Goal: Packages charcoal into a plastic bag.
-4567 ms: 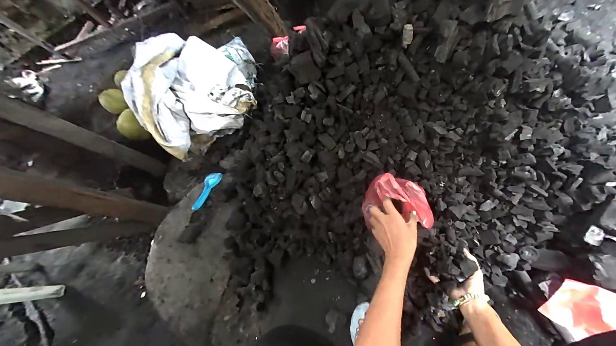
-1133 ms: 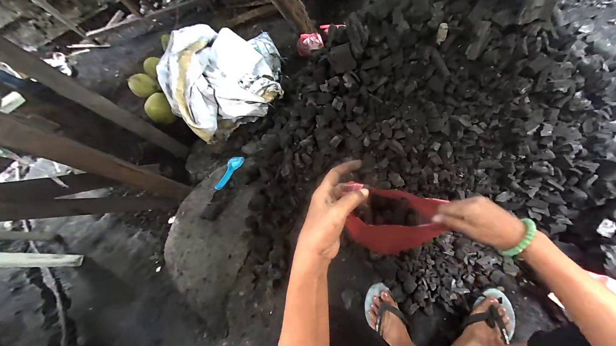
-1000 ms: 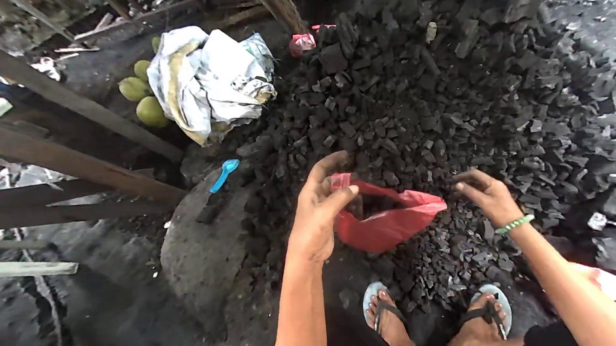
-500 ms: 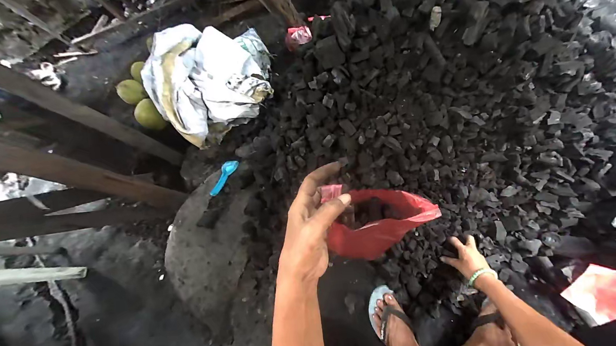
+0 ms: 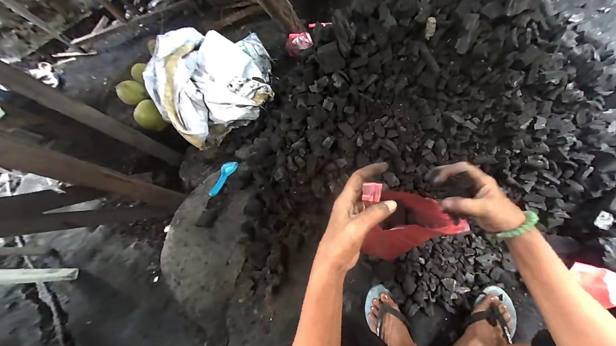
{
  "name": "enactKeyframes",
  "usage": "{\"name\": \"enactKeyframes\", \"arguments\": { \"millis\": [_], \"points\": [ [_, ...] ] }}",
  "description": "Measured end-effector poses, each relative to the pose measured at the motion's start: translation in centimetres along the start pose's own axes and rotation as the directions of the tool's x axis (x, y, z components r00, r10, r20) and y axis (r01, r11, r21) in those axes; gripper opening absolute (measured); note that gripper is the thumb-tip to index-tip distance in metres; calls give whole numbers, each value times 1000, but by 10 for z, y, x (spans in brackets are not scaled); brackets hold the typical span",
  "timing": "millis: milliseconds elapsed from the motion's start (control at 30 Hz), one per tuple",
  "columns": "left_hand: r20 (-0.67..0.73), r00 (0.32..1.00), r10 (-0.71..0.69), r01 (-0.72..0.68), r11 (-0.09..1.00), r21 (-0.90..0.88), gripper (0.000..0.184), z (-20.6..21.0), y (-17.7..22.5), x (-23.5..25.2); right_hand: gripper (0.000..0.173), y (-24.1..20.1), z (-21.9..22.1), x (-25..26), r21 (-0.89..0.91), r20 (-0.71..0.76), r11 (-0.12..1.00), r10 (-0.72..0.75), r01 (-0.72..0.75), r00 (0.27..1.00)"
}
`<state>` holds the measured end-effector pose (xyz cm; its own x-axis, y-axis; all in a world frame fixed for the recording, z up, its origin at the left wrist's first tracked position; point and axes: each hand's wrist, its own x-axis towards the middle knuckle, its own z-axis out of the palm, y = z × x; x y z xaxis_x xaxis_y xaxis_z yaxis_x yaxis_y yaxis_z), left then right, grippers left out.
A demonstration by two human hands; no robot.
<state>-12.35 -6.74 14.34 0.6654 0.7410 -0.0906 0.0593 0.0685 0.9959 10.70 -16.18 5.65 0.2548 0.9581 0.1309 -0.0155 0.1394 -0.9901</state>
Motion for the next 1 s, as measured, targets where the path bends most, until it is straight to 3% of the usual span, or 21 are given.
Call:
{"name": "enactKeyframes", "arguments": {
  "millis": [67, 133, 200, 267, 300, 400, 500, 533, 600, 633, 700, 767, 800, 900, 967, 1000],
  "points": [
    [29, 1000, 8, -7, 999, -37, 59, 2, -1, -1, 39, 1, 23, 8, -328, 189, 934, -80, 140, 979],
    [62, 998, 10, -5, 997, -82, 59, 3, 0, -3, 44, 9, 48, 9, -648, 335, 743, 78, 170, 939],
    [94, 996, 4, 6, 993, -115, 59, 5, 0, -4, 51, 18, 64, -2, -784, 399, 595, 268, 175, 877],
    [97, 995, -1, 15, 990, -143, 57, 6, 0, -4, 60, 20, 65, -14, -834, 409, 526, 383, 169, 828],
    [94, 996, -3, 18, 987, -161, 55, 6, 0, -4, 60, 20, 61, -19, -831, 387, 534, 357, 154, 850],
    [70, 997, 8, 5, 984, -180, 51, 0, 1, -6, 57, 21, 41, -34, -794, 269, 584, 94, 166, 958],
    [18, 1000, 1, 1, 989, -147, 44, -9, 3, -4, 76, 10, 16, -49, -846, 343, 447, 41, 290, 938],
    [-8, 1000, -13, 13, 996, -89, 40, -10, 5, -4, 77, 6, 9, -55, -843, 405, 400, 30, 360, 914],
    [-32, 997, -65, 70, 979, 192, 33, -15, 4, -6, 73, 0, -1, -67, -817, 504, 332, 17, 471, 863],
    [-23, 995, -98, 100, 918, 384, 34, -16, 4, -5, 69, -4, -5, -69, -817, 523, 305, 32, 490, 852],
    [19, 977, -212, 137, 693, 708, 54, -17, 2, -5, 60, -16, -12, -73, -828, 530, 250, 51, 503, 847],
    [33, 921, -389, 138, 402, 905, 79, -10, -3, -8, 56, -33, -11, -76, -837, 533, 203, 90, 508, 842],
    [20, 883, -469, 124, 274, 954, 80, -3, -3, -9, 52, -45, -8, -77, -853, 517, 172, 153, 493, 842],
    [-24, 808, -589, 60, 41, 997, 34, 17, 5, -5, 40, -82, 7, -82, -904, 418, 85, 378, 419, 826],
    [-36, 766, -642, 18, -36, 999, 25, 32, 20, 3, 31, -96, 12, -89, -904, 422, 94, 348, 417, 837],
    [1, 754, -657, -16, -17, 1000, 24, 36, 27, 7, 24, -100, 12, -93, -893, 450, 136, 254, 429, 856]
  ]
}}
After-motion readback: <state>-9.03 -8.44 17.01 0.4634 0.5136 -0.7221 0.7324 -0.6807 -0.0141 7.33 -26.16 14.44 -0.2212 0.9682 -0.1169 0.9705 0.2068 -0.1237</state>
